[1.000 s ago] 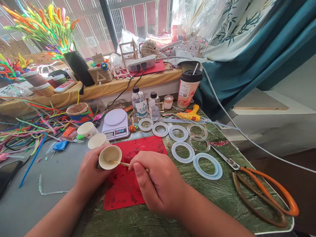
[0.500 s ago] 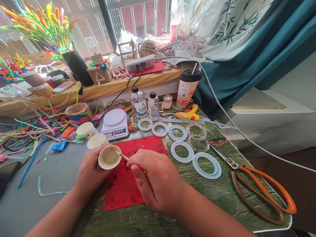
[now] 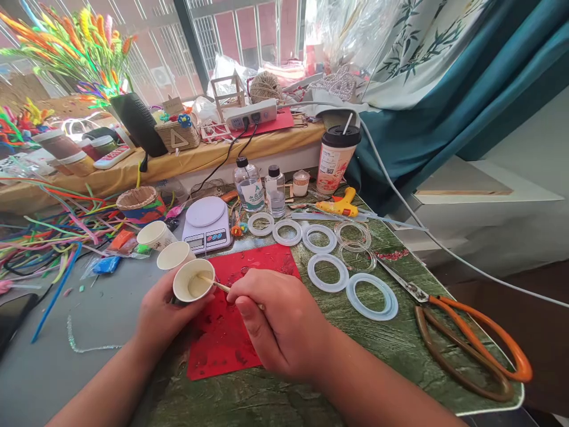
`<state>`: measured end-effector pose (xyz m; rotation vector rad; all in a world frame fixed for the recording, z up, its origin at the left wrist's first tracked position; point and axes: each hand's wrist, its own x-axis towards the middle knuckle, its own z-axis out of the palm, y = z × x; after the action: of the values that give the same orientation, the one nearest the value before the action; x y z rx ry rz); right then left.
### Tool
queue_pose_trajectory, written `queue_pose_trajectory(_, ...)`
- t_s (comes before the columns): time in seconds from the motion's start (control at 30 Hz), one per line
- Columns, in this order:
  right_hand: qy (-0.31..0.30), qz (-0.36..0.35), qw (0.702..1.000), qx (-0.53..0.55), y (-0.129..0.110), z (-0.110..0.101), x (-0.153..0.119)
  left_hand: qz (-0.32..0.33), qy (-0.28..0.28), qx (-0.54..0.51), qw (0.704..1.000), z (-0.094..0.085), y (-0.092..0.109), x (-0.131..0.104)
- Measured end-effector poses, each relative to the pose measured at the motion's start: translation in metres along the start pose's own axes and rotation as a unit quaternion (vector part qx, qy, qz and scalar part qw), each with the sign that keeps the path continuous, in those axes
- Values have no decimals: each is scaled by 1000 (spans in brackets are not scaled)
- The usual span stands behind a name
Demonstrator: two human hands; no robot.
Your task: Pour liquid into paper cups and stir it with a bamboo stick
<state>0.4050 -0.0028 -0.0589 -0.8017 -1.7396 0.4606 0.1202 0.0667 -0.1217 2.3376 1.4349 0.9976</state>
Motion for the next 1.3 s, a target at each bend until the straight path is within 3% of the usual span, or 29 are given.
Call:
queue_pose_trajectory(0.3,-1,17,998,57,-5,-1,-1,-24,-10,-19,999,-2,5,2)
queue_pose_trajectory(0.5,27,27,999,22,-4,-3,-3,54,-7,-16,998,-4,9,5)
queue_pose_trajectory(0.8,32,92,995,23,-3,-6,0,117,-12,24,993,-5,9,9)
queue_pose_trajectory(0.9,67,104,992,7,-2,-6,-2,130,-20,32,991,-4,8,8)
queue_pose_trajectory(1.3,79,155,984,46,4,-5,-10,88,-44,0,995,-3,11,8)
